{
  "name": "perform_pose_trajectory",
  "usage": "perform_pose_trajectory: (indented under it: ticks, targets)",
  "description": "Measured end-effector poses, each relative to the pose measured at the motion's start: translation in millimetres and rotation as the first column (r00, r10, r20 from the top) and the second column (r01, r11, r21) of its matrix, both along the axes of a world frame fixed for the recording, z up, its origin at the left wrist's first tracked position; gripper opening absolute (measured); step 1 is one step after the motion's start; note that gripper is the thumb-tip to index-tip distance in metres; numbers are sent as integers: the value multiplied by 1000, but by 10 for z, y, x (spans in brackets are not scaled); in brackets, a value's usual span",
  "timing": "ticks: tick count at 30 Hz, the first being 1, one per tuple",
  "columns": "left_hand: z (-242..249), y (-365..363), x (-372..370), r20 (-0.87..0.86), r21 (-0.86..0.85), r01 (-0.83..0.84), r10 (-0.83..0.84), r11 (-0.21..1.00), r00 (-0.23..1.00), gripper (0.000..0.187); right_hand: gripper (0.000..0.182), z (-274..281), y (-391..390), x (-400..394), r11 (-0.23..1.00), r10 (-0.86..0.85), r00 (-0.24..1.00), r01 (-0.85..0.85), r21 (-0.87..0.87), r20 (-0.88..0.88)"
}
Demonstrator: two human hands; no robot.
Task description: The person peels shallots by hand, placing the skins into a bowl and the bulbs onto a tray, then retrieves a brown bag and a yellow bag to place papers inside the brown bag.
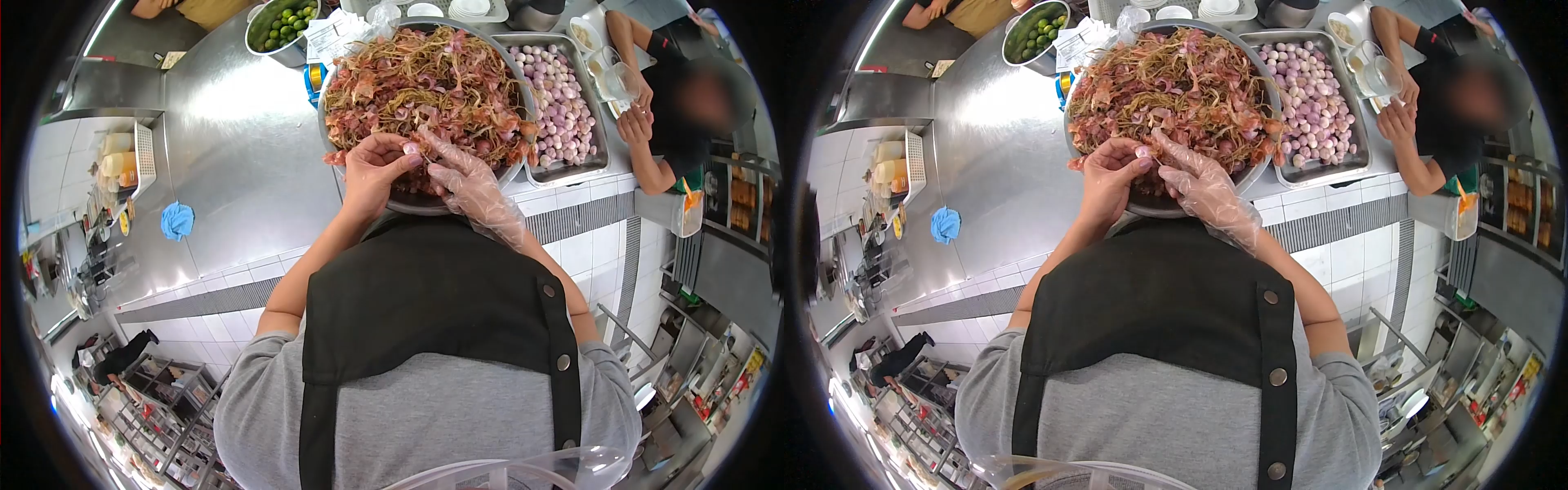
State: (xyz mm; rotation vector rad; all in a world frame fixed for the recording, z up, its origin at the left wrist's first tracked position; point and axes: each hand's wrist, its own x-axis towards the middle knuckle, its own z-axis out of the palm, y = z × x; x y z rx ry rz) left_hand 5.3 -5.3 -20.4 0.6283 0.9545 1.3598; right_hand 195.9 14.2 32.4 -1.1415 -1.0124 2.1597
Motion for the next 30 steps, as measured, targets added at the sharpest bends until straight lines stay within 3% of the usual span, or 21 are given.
perform_pose_trajectory:
  ticks: [5, 12, 14, 18, 20, 24, 26, 30]
  targets:
    - [44, -8, 10, -15, -17, 5, -5, 1000, 1000, 22, 55, -146, 28, 22, 987, 73, 997, -76, 140, 22]
    - [24, -10, 9, -49, -44, 24, -27, 999, 998, 23, 54, -50, 59, 39, 986, 98, 995, -100, 132, 15]
    - [-2, -16, 13, -96, -27, 26, -29, 999, 995, 23, 50, -110, 74, 17, 942, 62, 995, -84, 325, 77]
    - [11, -18, 31, -94, -28, 21, -23, 999, 995, 23, 44, -169, 87, 18, 958, 56, 995, -75, 275, 76]
    - [-16, -21, 46, -74, -17, -2, 1, 1000, 997, 22, 40, -102, 96, 17, 991, 47, 993, -60, 119, 106]
    - [2, -29, 92, -77, -68, -4, -1, 998, 997, 22, 39, -61, 112, 16, 989, 31, 982, -57, 135, 188]
    - [30, -19, 85, -49, -70, -5, 2, 998, 999, 24, 42, -24, 112, 14, 999, -36, 991, 38, -11, 126]
    - [35, -17, 79, -40, -46, -3, 1, 999, 999, 24, 46, -2, 94, 41, 995, -60, 997, 56, 84, 48]
